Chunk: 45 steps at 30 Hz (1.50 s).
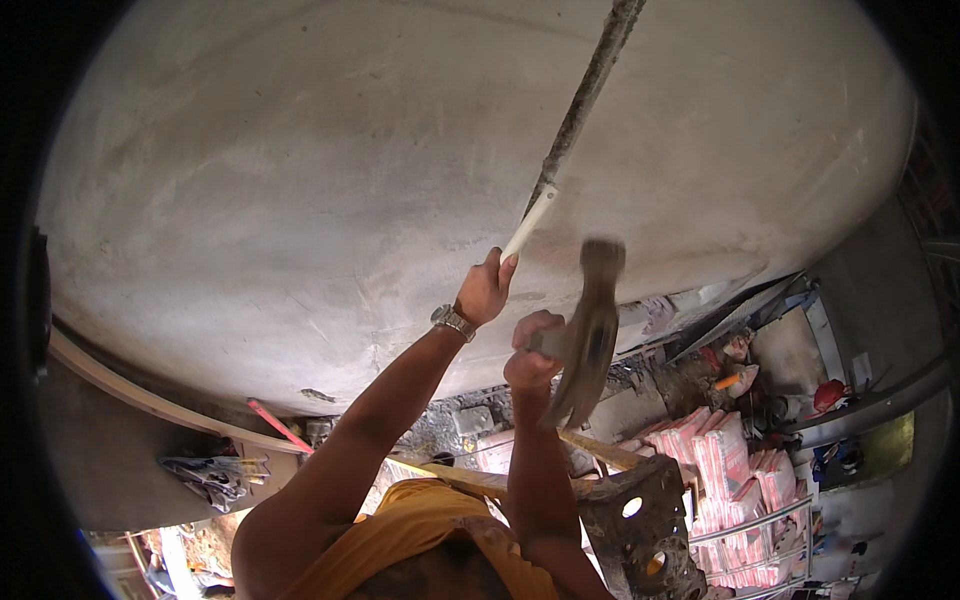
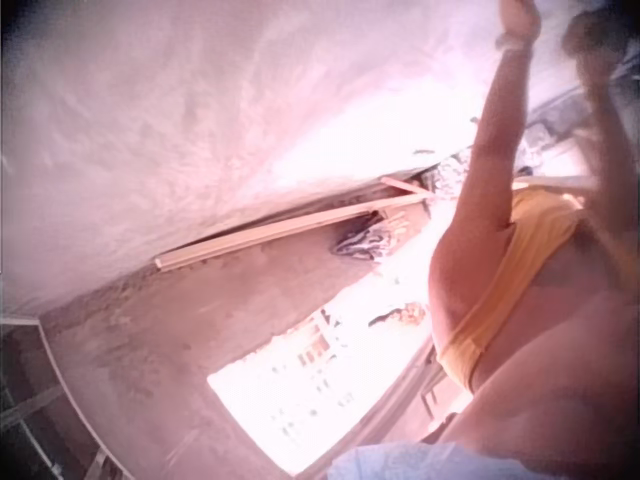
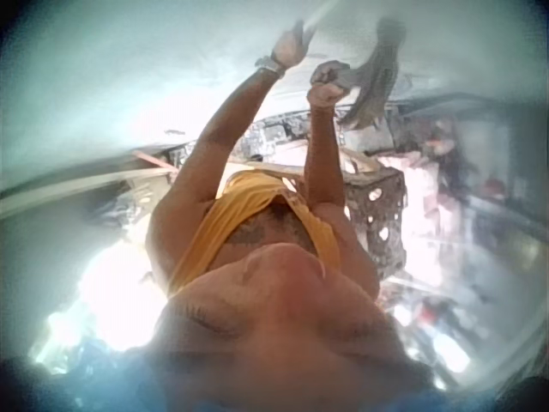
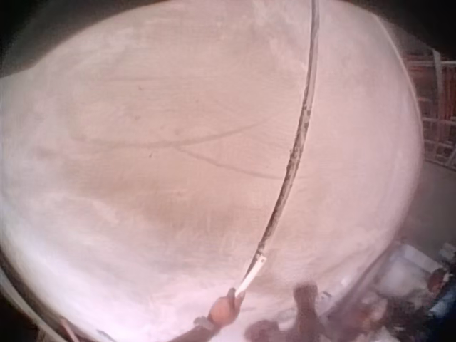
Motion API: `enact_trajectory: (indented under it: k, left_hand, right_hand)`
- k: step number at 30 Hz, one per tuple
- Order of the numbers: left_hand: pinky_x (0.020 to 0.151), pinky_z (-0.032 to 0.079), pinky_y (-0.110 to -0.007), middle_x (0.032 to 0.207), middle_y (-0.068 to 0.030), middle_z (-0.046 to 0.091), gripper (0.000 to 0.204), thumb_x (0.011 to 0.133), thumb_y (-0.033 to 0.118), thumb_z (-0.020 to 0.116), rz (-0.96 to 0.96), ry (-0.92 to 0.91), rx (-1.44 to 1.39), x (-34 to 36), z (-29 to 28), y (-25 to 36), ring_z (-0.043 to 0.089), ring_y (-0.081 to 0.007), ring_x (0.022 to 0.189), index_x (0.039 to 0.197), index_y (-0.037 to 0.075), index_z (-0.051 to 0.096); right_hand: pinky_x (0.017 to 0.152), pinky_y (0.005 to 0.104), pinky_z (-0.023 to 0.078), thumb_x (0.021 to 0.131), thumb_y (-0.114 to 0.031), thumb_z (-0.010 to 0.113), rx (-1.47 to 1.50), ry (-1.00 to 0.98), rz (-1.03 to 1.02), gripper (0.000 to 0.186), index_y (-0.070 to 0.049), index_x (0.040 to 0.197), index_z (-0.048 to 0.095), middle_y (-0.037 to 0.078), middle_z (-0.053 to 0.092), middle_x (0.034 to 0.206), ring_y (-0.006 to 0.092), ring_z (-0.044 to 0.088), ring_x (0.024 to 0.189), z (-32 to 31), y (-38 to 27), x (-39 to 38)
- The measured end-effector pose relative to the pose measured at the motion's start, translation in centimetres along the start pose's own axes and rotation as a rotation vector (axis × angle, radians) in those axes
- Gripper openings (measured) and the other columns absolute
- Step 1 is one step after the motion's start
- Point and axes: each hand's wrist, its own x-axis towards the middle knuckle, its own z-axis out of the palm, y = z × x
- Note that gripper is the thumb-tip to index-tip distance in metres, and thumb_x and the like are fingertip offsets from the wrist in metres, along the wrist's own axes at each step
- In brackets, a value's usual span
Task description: The person uses a hammer to tap a white plastic conduit into a groove on the ceiling. They repeatedly strike the conduit to secure it along the ceiling surface.
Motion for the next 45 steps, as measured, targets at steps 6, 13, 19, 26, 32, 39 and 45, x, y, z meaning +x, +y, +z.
enact_trajectory:
  k: [6,13,19,26,32,39,45]
  left_hand:
    - [0.049,0.042,-0.055,0.06,-0.0261,0.057,0.038,0.1,0.04,0.042,-0.011,0.004,0.007,-0.2,-0.2,0.2,0.057,-0.0498,0.061,0.092,0.002,0.045]
    - [0.047,0.04,-0.05,0.056,-0.024,0.054,0.042,0.1,0.04,0.041,-0.044,0.034,-0.035,-0.4,-0.1,1.5,0.056,-0.0467,0.056,0.088,0.001,0.046]
    - [0.046,0.04,-0.05,0.056,-0.024,0.053,0.043,0.1,0.041,0.041,-0.006,0.072,0.005,-0.2,0.2,1.3,0.055,-0.0465,0.056,0.086,0.001,0.045]
    - [0.05,0.042,-0.055,0.061,-0.028,0.057,0.041,0.1,0.04,0.042,-0.062,0.054,-0.023,-0.3,0.0,2.1,0.056,-0.0505,0.062,0.088,0.0,0.046]
    - [0.049,0.042,-0.053,0.061,-0.027,0.056,0.046,0.1,0.043,0.04,-0.039,0.087,0.031,0.0,0.3,2.8,0.056,-0.0504,0.063,0.086,0.0,0.047]
    - [0.053,0.044,-0.055,0.065,-0.0291,0.058,0.045,0.1,0.043,0.04,-0.092,0.093,0.056,-0.2,0.3,3.0,0.057,-0.0514,0.067,0.087,0.0,0.048]
    - [0.06,0.045,-0.059,0.071,-0.0321,0.06,0.046,0.099,0.043,0.04,-0.06,0.063,0.108,-0.1,0.3,2.3,0.058,-0.053,0.075,0.09,-0.001,0.049]
  right_hand:
    - [0.039,0.0244,0.031,0.093,-0.061,0.043,-0.405,-0.024,0.654,0.057,-0.009,0.071,0.042,-0.001,0.04,0.056,0.0091,0.039,0.045,-2.3,3.3,0.2]
    - [0.045,0.0235,0.033,0.088,-0.071,0.041,-0.019,-0.056,0.053,0.068,-0.003,0.085,0.049,0.002,0.046,0.063,0.0094,0.043,0.051,0.3,-1.5,2.0]
    - [0.048,0.0247,0.033,0.097,-0.052,0.042,-0.451,-0.028,0.635,0.056,-0.004,0.069,0.047,0.001,0.044,0.057,0.01,0.039,0.05,-1.9,2.9,1.6]
    - [0.043,0.0253,0.035,0.088,-0.071,0.04,-0.074,-0.079,-0.04,0.066,-0.006,0.075,0.04,0.003,0.042,0.061,0.0123,0.043,0.048,1.2,-3.0,3.5]
    - [0.034,0.0247,0.026,0.092,-0.065,0.04,-0.406,-0.014,0.684,0.06,-0.01,0.069,0.04,-0.002,0.035,0.05,0.0079,0.031,0.035,-1.5,1.8,2.7]
    - [0.045,0.0233,0.035,0.093,-0.061,0.043,0.042,0.049,0.208,0.059,-0.007,0.073,0.046,0.0,0.042,0.055,0.0101,0.043,0.05,2.5,-7.2,4.3]
    - [0.034,0.0258,0.03,0.09,-0.068,0.041,-0.351,-0.015,0.671,0.064,-0.009,0.066,0.04,-0.001,0.037,0.051,0.0096,0.035,0.037,-0.5,0.5,3.4]
